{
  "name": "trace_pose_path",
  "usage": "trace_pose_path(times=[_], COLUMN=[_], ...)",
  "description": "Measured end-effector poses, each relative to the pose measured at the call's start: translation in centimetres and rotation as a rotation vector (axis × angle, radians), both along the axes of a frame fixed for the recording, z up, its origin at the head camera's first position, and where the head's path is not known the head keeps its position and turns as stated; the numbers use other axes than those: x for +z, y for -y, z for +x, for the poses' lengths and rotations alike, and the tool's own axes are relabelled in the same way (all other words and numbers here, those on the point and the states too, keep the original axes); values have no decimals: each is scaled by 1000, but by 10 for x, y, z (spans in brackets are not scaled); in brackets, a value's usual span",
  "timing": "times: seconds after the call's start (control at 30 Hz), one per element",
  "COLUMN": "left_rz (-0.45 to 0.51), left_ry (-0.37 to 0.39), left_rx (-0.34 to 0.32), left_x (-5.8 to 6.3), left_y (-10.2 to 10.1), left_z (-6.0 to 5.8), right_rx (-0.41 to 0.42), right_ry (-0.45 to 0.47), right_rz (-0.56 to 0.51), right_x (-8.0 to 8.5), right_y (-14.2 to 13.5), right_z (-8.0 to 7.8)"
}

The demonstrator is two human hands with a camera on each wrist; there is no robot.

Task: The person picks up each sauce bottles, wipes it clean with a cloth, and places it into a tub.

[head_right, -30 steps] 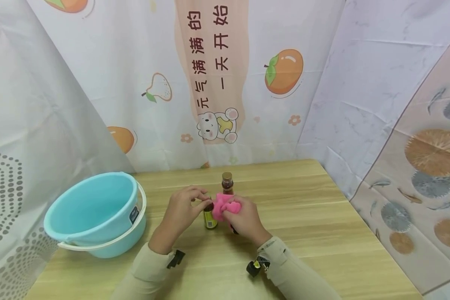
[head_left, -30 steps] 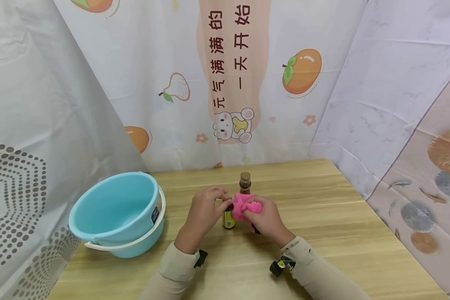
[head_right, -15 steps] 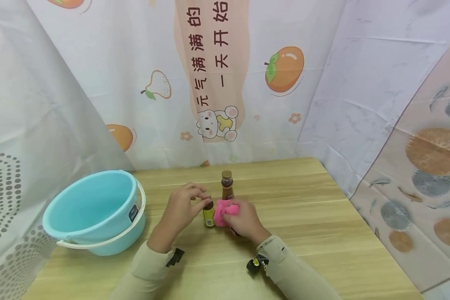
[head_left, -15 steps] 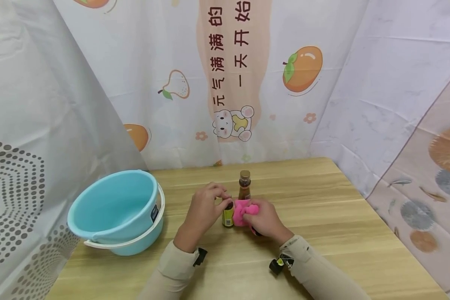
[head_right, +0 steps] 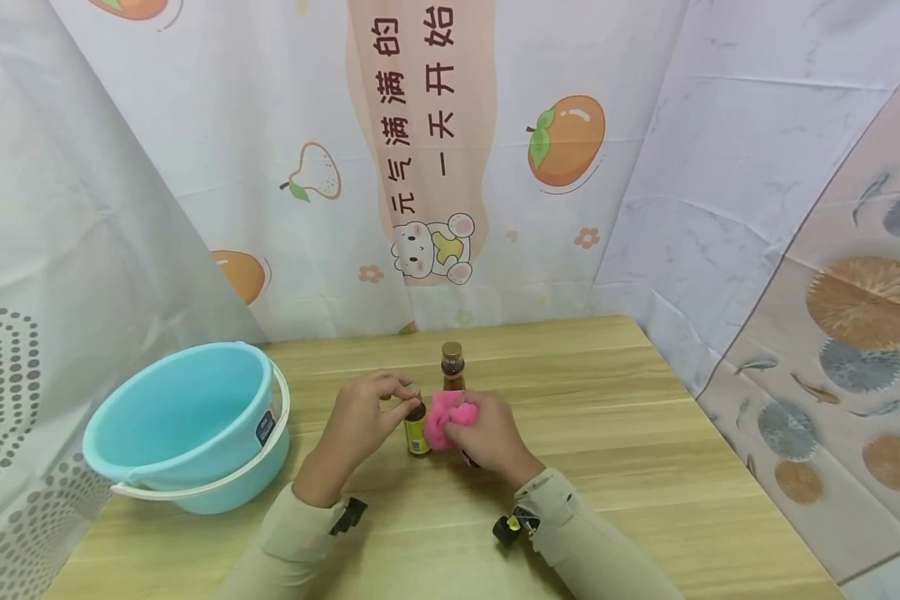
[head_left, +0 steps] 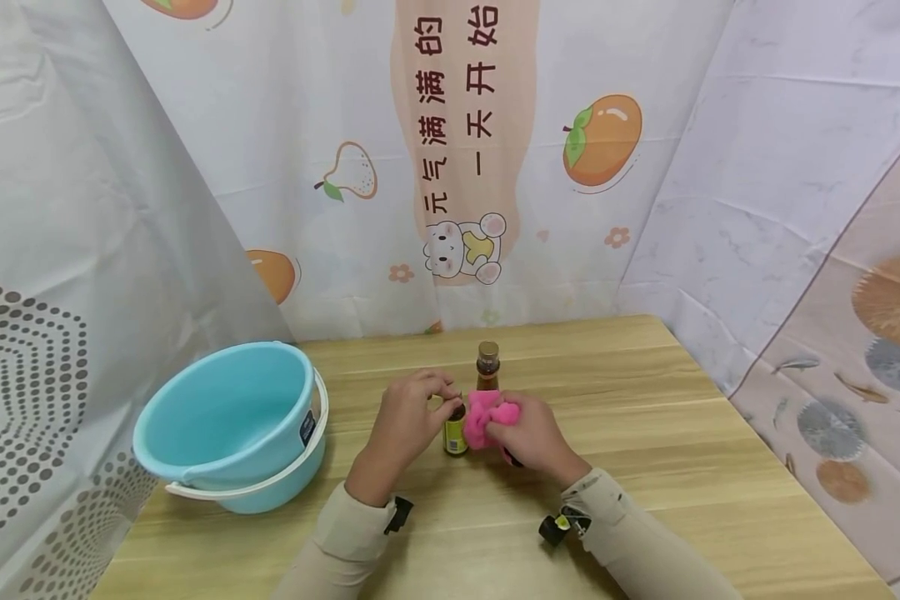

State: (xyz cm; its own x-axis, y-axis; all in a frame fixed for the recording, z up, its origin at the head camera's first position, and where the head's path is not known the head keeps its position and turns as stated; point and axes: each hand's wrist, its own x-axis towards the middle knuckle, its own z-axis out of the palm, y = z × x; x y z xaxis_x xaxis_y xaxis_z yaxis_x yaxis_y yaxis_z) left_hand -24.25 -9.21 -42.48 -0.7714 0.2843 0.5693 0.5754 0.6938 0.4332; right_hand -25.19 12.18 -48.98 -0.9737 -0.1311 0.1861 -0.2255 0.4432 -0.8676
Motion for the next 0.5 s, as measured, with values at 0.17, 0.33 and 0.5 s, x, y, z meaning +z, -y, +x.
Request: trace_pose_path(times=[0.17, 0.33, 0.5], left_rz=[-5, -18, -13], left_ry=[4, 8, 19], left_rx=[-8, -12, -20], left_x=[0, 0, -1], left_y=[0, 1, 1], left_z=[0, 0, -1], right_rx=[17, 27, 0], right_ry=[-13, -38, -109], right_rz=[-118, -217, -293], right_x=[4, 7, 9], right_y=[-1, -1, -1], right_z=[2, 3, 3])
